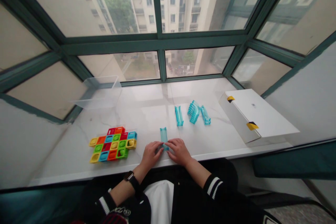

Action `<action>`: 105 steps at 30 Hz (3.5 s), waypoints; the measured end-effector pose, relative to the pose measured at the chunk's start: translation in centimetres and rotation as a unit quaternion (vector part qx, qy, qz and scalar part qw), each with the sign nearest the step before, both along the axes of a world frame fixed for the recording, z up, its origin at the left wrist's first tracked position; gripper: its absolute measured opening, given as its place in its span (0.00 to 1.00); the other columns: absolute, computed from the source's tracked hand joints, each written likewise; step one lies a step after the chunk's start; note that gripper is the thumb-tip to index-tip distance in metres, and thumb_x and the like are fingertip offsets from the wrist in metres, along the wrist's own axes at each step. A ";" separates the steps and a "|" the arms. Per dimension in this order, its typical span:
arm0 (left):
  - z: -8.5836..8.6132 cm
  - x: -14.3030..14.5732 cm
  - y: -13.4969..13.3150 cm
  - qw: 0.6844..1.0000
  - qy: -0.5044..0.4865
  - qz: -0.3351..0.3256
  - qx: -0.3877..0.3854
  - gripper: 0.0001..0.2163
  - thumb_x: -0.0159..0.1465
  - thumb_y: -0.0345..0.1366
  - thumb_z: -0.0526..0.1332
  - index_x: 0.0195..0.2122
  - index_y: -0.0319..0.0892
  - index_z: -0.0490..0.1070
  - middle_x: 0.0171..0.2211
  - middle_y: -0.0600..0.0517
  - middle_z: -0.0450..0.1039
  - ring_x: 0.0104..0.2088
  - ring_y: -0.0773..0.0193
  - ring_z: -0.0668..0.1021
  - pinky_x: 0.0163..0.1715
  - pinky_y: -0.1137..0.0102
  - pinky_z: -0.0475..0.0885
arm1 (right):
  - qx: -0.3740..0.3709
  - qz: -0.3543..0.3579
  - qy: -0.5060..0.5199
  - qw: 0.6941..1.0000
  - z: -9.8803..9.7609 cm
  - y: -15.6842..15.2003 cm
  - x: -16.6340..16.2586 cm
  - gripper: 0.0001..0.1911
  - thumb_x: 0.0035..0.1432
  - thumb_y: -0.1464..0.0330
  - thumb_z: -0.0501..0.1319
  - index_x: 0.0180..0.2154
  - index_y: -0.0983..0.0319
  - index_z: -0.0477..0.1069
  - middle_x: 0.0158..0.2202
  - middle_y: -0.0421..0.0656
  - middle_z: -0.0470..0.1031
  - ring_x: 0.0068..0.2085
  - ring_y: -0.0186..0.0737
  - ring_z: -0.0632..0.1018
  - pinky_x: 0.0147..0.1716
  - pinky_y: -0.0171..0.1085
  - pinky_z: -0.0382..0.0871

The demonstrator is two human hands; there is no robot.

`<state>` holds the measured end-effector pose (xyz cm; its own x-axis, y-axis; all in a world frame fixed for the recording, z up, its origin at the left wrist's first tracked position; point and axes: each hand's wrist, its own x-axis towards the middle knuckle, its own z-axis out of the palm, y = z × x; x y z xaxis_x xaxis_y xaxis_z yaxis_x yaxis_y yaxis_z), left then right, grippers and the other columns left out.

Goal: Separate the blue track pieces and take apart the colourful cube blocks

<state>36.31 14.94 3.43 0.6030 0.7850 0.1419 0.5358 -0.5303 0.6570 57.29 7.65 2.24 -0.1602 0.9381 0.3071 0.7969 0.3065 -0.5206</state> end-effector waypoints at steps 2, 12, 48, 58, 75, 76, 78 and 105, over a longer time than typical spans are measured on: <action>-0.1 -0.2 -0.1 1.000 -0.003 0.000 0.001 0.13 0.71 0.40 0.60 0.54 0.48 0.77 0.49 0.47 0.80 0.49 0.53 0.79 0.51 0.59 0.70 | -0.002 0.000 0.001 1.000 -0.2 0.1 0.1 0.19 0.65 0.67 0.64 0.57 0.53 0.75 0.54 0.47 0.78 0.54 0.50 0.75 0.58 0.52 0.66; -1.0 -0.3 0.0 0.999 -0.018 0.027 -0.012 0.23 0.67 0.42 0.65 0.63 0.49 0.69 0.48 0.48 0.81 0.42 0.55 0.80 0.47 0.59 0.71 | 0.009 -0.001 -0.001 1.000 -0.8 0.1 0.4 0.16 0.66 0.67 0.64 0.55 0.54 0.77 0.54 0.47 0.80 0.54 0.50 0.76 0.57 0.53 0.68; 0.5 3.0 1.1 0.977 -0.051 0.103 -0.182 0.15 0.69 0.48 0.55 0.33 0.45 0.74 0.30 0.50 0.81 0.32 0.59 0.80 0.34 0.67 0.69 | 0.088 0.023 0.009 0.996 -1.0 -0.6 0.5 0.21 0.70 0.71 0.58 0.61 0.53 0.73 0.55 0.46 0.80 0.52 0.47 0.78 0.54 0.50 0.74; 0.9 3.8 1.2 0.969 -0.088 0.113 -0.201 0.24 0.72 0.56 0.49 0.31 0.44 0.74 0.27 0.51 0.80 0.31 0.58 0.81 0.37 0.67 0.71 | 0.133 0.013 0.064 0.989 -1.4 -0.9 0.5 0.22 0.67 0.72 0.61 0.61 0.54 0.73 0.48 0.48 0.81 0.48 0.47 0.79 0.50 0.50 0.78; 4.2 10.0 3.6 0.971 -0.214 -0.008 -0.107 0.16 0.67 0.35 0.61 0.57 0.46 0.70 0.55 0.45 0.73 0.45 0.61 0.79 0.41 0.66 0.77 | 0.050 -0.184 0.070 0.979 5.5 4.7 7.0 0.20 0.68 0.71 0.58 0.59 0.59 0.74 0.52 0.49 0.79 0.54 0.48 0.78 0.58 0.49 0.72; 4.3 10.4 3.8 0.971 -0.215 -0.014 -0.104 0.17 0.67 0.34 0.60 0.57 0.46 0.70 0.54 0.45 0.74 0.46 0.61 0.79 0.41 0.66 0.77 | 0.040 -0.195 0.065 0.978 5.7 5.2 7.1 0.20 0.67 0.71 0.58 0.59 0.60 0.75 0.52 0.50 0.79 0.54 0.48 0.78 0.58 0.48 0.72; 4.3 11.0 4.3 0.971 -0.215 -0.021 -0.104 0.18 0.67 0.34 0.61 0.58 0.46 0.70 0.54 0.45 0.74 0.47 0.60 0.79 0.41 0.65 0.77 | 0.021 -0.215 0.051 0.975 5.9 6.1 7.2 0.20 0.67 0.72 0.58 0.59 0.62 0.75 0.53 0.50 0.79 0.54 0.48 0.78 0.59 0.47 0.71; 1.2 12.6 5.0 0.982 -0.168 -0.016 -0.084 0.28 0.64 0.32 0.63 0.67 0.48 0.65 0.65 0.43 0.66 0.62 0.50 0.71 0.48 0.57 0.80 | -0.040 -0.238 -0.041 0.969 4.5 10.1 8.5 0.23 0.62 0.78 0.59 0.57 0.61 0.76 0.50 0.52 0.81 0.53 0.50 0.78 0.58 0.46 0.68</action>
<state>48.88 19.97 4.60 0.5688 0.7962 0.2063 0.2590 -0.4115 0.8738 65.84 17.70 6.75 0.2767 0.9320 0.2341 0.8778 -0.1460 -0.4561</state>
